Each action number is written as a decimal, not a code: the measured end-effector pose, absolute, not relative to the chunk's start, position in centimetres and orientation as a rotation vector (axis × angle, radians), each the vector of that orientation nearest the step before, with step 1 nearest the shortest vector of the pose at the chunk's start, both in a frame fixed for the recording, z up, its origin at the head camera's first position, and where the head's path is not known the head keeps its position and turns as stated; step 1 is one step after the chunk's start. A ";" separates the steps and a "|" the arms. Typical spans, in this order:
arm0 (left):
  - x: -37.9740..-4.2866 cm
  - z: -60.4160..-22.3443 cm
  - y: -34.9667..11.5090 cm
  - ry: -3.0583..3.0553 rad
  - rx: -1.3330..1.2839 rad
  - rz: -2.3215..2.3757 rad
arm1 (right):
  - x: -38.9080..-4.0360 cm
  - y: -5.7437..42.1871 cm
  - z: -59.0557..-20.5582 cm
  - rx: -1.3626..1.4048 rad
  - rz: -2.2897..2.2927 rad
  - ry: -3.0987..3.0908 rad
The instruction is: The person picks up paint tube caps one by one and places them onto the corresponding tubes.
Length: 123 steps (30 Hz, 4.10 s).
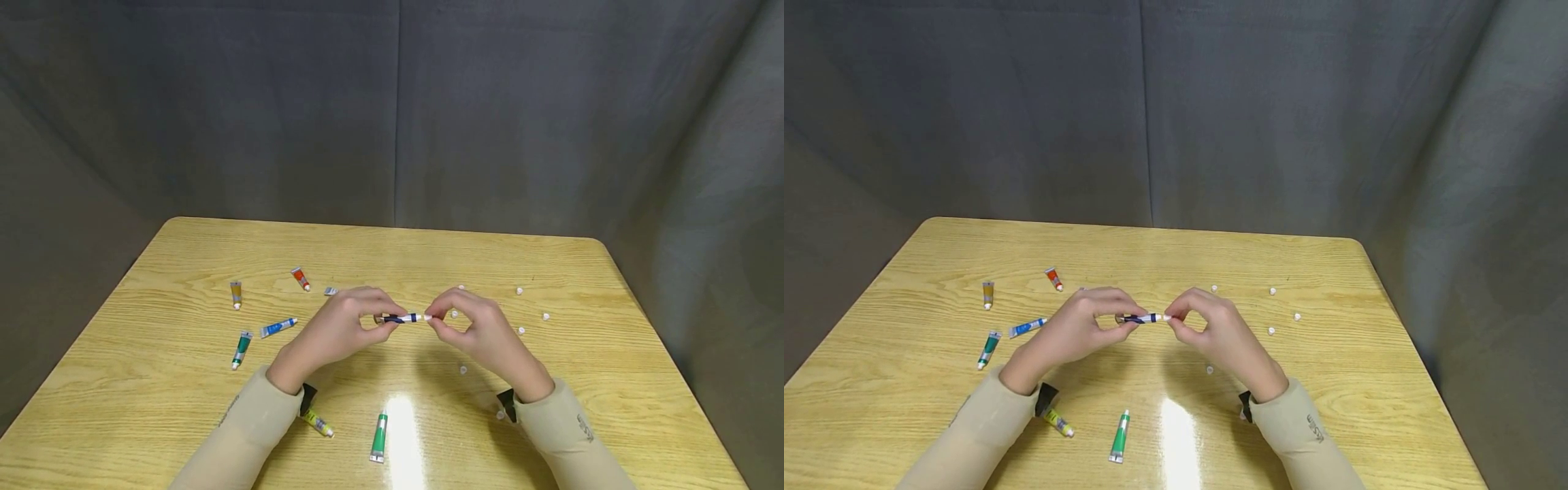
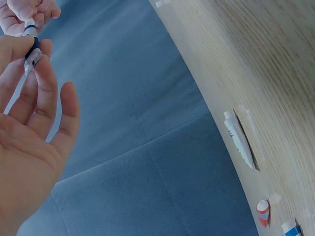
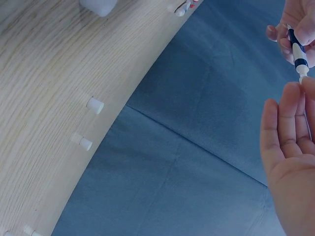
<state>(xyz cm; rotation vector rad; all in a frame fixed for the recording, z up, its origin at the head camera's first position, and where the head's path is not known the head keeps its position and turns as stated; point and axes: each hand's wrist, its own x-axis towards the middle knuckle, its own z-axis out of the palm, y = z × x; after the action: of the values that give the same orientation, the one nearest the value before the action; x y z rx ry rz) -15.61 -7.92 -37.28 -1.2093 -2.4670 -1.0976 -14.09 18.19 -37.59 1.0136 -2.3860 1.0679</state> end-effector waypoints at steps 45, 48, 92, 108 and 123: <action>-15.2 -36.9 -7.6 -2.408 -1.273 -1.072 | -13.9 18.0 -37.8 1.047 1.095 -2.360; -15.3 -36.9 -7.6 -2.411 -1.283 -1.079 | -13.9 18.0 -37.7 1.060 1.097 -2.369; -15.2 -36.7 -7.6 -2.387 -1.284 -1.070 | -13.9 18.2 -37.3 1.081 1.117 -2.352; -15.0 -36.9 -7.3 -2.311 -1.328 -0.965 | -13.8 18.2 -37.4 1.146 1.147 -2.329; -15.1 -36.8 -7.3 -2.317 -1.314 -0.986 | -13.8 18.3 -37.3 1.096 1.177 -2.347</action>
<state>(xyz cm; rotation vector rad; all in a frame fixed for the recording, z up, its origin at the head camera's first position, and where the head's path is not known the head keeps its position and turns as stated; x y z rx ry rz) -15.09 -7.26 -36.83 -1.3137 -2.3169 -0.9863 -13.77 18.30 -37.27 1.0963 -2.3471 1.1768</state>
